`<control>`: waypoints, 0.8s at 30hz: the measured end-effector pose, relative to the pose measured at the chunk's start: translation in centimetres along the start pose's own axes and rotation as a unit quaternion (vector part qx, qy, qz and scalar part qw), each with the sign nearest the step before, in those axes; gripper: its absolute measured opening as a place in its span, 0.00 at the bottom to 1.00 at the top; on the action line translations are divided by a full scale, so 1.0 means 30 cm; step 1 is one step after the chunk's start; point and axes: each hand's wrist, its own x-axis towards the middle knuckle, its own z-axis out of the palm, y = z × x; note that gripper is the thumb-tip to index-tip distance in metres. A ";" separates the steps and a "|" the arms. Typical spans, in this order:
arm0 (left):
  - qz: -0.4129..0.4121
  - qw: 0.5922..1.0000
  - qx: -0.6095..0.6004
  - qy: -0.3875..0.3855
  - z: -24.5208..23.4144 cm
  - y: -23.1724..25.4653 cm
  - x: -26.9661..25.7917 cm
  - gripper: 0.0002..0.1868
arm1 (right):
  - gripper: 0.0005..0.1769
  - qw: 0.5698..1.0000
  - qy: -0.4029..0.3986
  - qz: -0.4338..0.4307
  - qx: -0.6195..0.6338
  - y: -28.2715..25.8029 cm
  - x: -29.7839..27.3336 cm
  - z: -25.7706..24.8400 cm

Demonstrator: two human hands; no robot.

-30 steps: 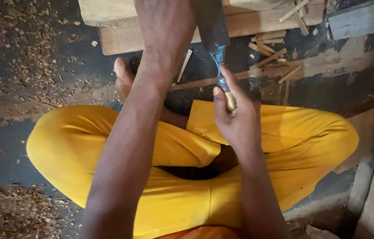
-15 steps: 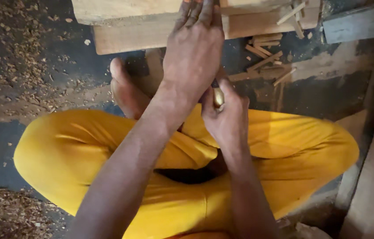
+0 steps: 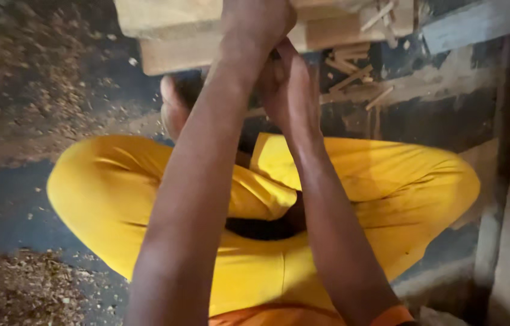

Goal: The person sits cross-legged on the floor and uses a chisel to carve a small wooden stick. They hold the stick with their left hand and repeatedly strike the chisel with their right hand to shave off wood, creating shavings that fall to the floor.

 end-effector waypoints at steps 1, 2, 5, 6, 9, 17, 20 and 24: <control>0.014 1.000 -0.006 0.000 -0.043 -0.009 0.001 0.10 | 0.22 0.999 0.017 -0.040 0.000 0.009 -0.007 0.000; 0.020 1.000 -0.013 -0.001 -0.087 -0.021 -0.006 0.10 | 0.21 0.996 0.035 -0.080 0.000 0.023 -0.006 0.005; 0.044 0.998 -0.039 0.002 -0.201 -0.101 -0.127 0.15 | 0.22 0.989 0.068 -0.135 0.004 0.083 0.006 0.032; 0.061 0.997 -0.051 0.015 -0.235 -0.143 -0.177 0.18 | 0.22 0.983 0.070 -0.169 0.010 0.099 -0.001 0.031; 0.087 0.989 -0.039 0.117 -0.216 -0.131 -0.184 0.23 | 0.24 0.985 0.057 -0.119 0.111 0.078 -0.008 -0.016; 0.109 0.985 0.057 0.119 -0.211 -0.079 -0.085 0.12 | 0.27 0.987 0.010 0.059 0.152 0.113 -0.101 -0.120; 0.145 0.972 0.129 0.135 -0.191 -0.066 -0.083 0.13 | 0.27 0.986 -0.007 0.113 0.124 0.155 -0.165 -0.135; 0.112 0.982 0.121 0.097 -0.163 -0.078 -0.076 0.10 | 0.26 0.998 0.014 0.027 0.048 0.167 -0.198 -0.127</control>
